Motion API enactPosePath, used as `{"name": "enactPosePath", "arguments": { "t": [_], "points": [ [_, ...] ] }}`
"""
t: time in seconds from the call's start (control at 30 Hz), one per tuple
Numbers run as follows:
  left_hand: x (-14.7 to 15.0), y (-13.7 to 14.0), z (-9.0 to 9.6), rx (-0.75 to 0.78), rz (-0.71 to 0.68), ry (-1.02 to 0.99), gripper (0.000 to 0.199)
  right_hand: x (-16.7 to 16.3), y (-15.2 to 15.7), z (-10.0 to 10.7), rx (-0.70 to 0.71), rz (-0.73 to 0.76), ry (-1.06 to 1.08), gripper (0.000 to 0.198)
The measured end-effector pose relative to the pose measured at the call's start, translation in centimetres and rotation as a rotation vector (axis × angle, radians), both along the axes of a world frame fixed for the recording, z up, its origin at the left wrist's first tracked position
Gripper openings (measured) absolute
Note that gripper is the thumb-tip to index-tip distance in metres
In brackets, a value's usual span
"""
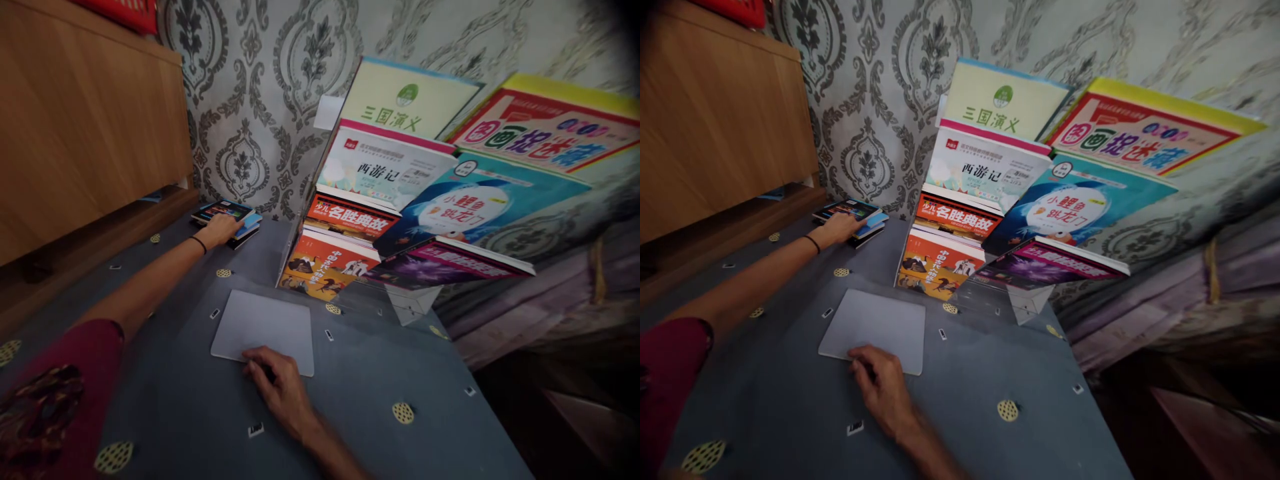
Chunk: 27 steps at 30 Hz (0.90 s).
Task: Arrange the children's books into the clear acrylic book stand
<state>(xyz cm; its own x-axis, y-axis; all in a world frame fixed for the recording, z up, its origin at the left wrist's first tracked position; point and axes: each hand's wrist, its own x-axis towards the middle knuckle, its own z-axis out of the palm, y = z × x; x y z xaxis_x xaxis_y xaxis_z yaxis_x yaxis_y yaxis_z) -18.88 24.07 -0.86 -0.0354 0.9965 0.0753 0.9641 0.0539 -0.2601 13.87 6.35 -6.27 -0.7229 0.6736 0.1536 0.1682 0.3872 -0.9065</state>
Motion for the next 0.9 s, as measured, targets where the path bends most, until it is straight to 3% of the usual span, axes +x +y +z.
{"name": "enactPosePath", "arguments": {
  "t": [0.53, 0.73, 0.9],
  "points": [
    [0.9, 5.9, 0.5, -0.098, -0.179, 0.073, 0.029, 0.3, 0.1, -0.6, 0.019, -0.004, -0.021, 0.029],
    [1.7, 5.6, 0.3, -0.074, -0.188, 0.054, 0.029, 0.3, 0.1, -1.2, 0.034, -0.009, -0.022, 0.028],
    [1.4, 3.5, 0.2, -0.087, -0.232, 0.066, 0.029, 0.3, 0.2, -1.2, 0.052, -0.012, -0.011, 0.03]
  ]
}}
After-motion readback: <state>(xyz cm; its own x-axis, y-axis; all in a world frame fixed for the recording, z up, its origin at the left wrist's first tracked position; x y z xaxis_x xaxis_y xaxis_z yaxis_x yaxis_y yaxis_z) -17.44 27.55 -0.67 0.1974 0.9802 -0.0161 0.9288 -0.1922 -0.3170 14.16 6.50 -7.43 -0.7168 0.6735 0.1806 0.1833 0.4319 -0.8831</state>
